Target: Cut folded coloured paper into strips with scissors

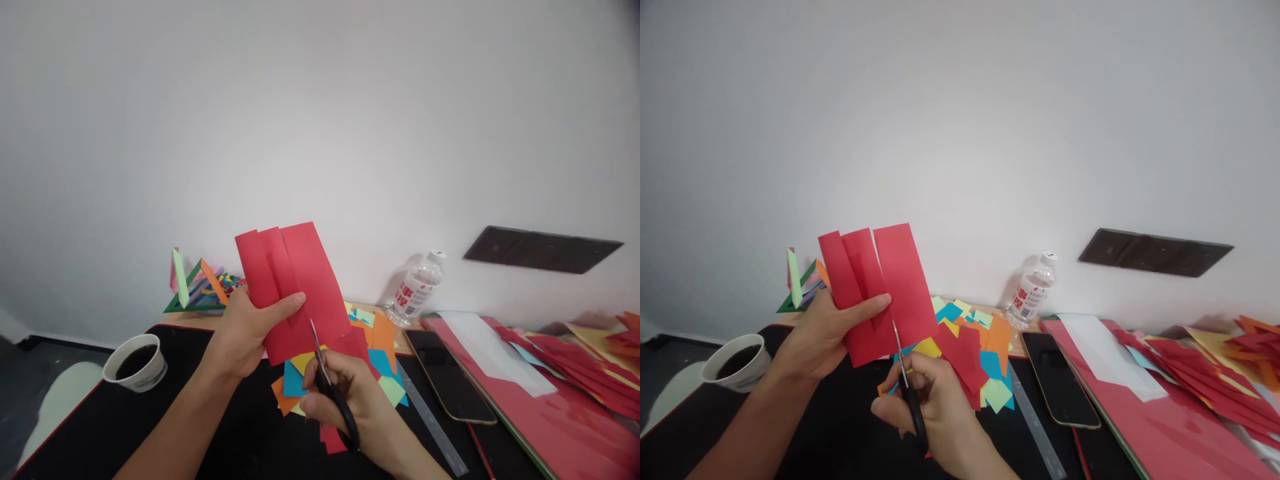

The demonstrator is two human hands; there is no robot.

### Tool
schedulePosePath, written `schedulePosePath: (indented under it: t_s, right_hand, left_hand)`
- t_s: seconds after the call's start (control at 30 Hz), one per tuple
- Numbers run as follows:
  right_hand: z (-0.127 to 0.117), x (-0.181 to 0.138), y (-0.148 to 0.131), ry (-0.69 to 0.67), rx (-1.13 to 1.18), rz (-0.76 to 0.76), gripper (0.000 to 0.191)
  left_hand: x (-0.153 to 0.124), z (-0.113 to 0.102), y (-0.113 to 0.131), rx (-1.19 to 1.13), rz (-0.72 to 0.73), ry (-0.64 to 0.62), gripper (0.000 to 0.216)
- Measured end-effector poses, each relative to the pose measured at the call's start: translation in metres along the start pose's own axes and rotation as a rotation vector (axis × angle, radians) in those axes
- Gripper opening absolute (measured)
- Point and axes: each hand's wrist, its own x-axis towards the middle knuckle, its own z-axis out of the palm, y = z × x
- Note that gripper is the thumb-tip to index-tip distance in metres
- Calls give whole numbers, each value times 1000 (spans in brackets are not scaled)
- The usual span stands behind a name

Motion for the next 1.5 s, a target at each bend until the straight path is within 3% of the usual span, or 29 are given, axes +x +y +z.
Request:
schedulePosePath:
  t_s: [0.83,1.5]
  right_hand:
    - [2,3,-1,55,82,-6,42]
    - [2,4,3,48,72,16,41]
  left_hand:
    - [-3,-3,-3,140,-16,-76,21]
    - [-2,-1,-1,125,-15,-19,22]
